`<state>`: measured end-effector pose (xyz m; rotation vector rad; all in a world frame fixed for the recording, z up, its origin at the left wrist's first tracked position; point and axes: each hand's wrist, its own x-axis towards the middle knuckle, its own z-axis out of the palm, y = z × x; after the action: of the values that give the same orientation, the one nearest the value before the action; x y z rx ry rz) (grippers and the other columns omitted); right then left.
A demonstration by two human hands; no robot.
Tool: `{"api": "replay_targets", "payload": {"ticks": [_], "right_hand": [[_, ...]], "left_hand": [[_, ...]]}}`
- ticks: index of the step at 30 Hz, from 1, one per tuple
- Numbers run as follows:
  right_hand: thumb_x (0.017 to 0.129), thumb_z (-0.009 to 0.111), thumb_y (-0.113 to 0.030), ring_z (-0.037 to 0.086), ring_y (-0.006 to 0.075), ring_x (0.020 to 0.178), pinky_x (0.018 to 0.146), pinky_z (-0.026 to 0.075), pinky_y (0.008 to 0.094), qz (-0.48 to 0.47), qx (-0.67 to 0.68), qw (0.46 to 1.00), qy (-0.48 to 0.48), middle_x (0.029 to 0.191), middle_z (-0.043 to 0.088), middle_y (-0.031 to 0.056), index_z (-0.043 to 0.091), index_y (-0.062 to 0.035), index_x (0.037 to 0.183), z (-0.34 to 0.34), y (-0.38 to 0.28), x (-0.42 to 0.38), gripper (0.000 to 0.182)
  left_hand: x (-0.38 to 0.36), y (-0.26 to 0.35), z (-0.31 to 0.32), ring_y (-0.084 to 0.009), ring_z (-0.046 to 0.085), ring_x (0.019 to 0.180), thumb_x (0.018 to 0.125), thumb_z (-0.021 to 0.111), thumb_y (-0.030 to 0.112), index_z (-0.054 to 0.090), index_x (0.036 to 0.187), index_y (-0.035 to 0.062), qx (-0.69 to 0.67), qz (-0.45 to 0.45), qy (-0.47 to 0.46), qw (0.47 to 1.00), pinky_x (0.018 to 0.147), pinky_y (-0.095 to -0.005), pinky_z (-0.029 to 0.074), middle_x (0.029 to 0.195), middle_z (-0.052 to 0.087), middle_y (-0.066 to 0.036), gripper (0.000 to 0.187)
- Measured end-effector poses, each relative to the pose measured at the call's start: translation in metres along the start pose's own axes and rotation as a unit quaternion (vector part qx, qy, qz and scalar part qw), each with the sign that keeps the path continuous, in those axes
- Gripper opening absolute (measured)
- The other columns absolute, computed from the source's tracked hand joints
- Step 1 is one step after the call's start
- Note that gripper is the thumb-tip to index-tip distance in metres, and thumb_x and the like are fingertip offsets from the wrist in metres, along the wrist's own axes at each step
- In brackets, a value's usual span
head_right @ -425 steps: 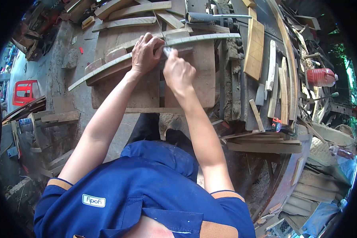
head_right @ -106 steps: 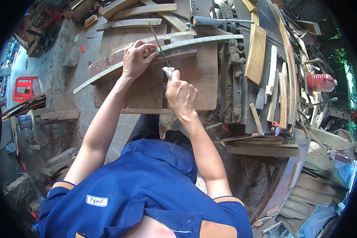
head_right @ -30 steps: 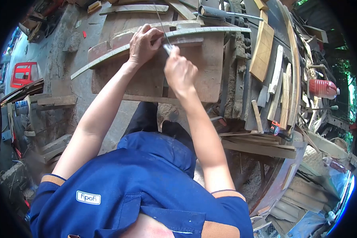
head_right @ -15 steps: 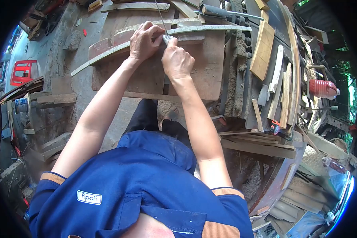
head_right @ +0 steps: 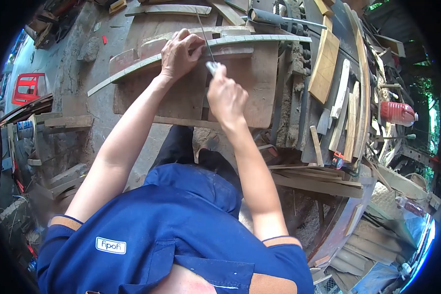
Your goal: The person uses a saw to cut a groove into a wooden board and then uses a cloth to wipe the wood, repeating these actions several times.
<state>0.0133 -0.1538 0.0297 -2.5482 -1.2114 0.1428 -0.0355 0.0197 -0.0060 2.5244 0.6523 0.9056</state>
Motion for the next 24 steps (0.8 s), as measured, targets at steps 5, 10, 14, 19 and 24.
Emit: {"api": "replay_targets", "payload": {"ticks": [5,10,14,19,24], "right_hand": [[0.098,0.043,-0.016,0.073,0.0405,0.074,0.065,0.058,0.0525,-0.005,-0.015,1.0,0.017,0.078,0.072,0.0234,0.054,-0.0035,0.104,0.005,-0.008,0.031,0.018],[0.098,0.043,-0.016,0.073,0.0413,0.074,0.066,0.058,0.0538,0.003,-0.017,1.0,-0.002,0.079,0.072,0.0247,0.054,-0.0027,0.104,0.0,-0.006,0.021,0.018],[0.097,0.042,-0.015,0.073,0.0421,0.073,0.065,0.058,0.0549,0.004,-0.009,1.0,-0.021,0.077,0.071,0.025,0.055,-0.0019,0.105,-0.008,0.0,0.002,0.02],[0.098,0.046,-0.021,0.071,0.0452,0.083,0.073,0.057,0.0562,0.034,0.011,0.999,-0.019,0.084,0.071,0.0286,0.052,-0.0041,0.107,0.011,-0.015,0.051,0.02],[0.096,0.047,-0.016,0.074,0.0387,0.084,0.074,0.058,0.0507,0.035,-0.004,0.999,-0.028,0.084,0.073,0.0242,0.053,-0.0026,0.109,0.006,-0.016,0.048,0.02]], "left_hand": [[-0.001,-0.001,0.004,-0.0261,0.062,0.101,0.079,0.075,0.021,0.071,0.092,0.0165,0.004,0.01,0.001,1.0,0.086,-0.041,0.051,0.097,0.061,-0.003,0.014],[0.001,-0.001,-0.002,-0.0265,0.062,0.1,0.079,0.076,0.022,0.071,0.091,0.0161,-0.009,-0.012,-0.025,1.0,0.085,-0.0417,0.051,0.096,0.061,-0.004,0.014],[-0.001,-0.001,0.0,-0.0273,0.061,0.101,0.08,0.075,0.021,0.07,0.091,0.015,0.002,0.009,0.002,1.0,0.085,-0.0419,0.051,0.096,0.06,-0.005,0.013],[0.002,-0.003,0.001,-0.0273,0.061,0.099,0.08,0.074,0.021,0.07,0.09,0.0145,-0.004,0.007,0.002,1.0,0.084,-0.042,0.051,0.096,0.061,-0.005,0.013],[-0.002,-0.002,-0.002,-0.0269,0.065,0.097,0.083,0.074,0.02,0.074,0.1,0.0143,-0.011,0.001,0.004,1.0,0.084,-0.0392,0.053,0.098,0.064,-0.005,0.018]]}}
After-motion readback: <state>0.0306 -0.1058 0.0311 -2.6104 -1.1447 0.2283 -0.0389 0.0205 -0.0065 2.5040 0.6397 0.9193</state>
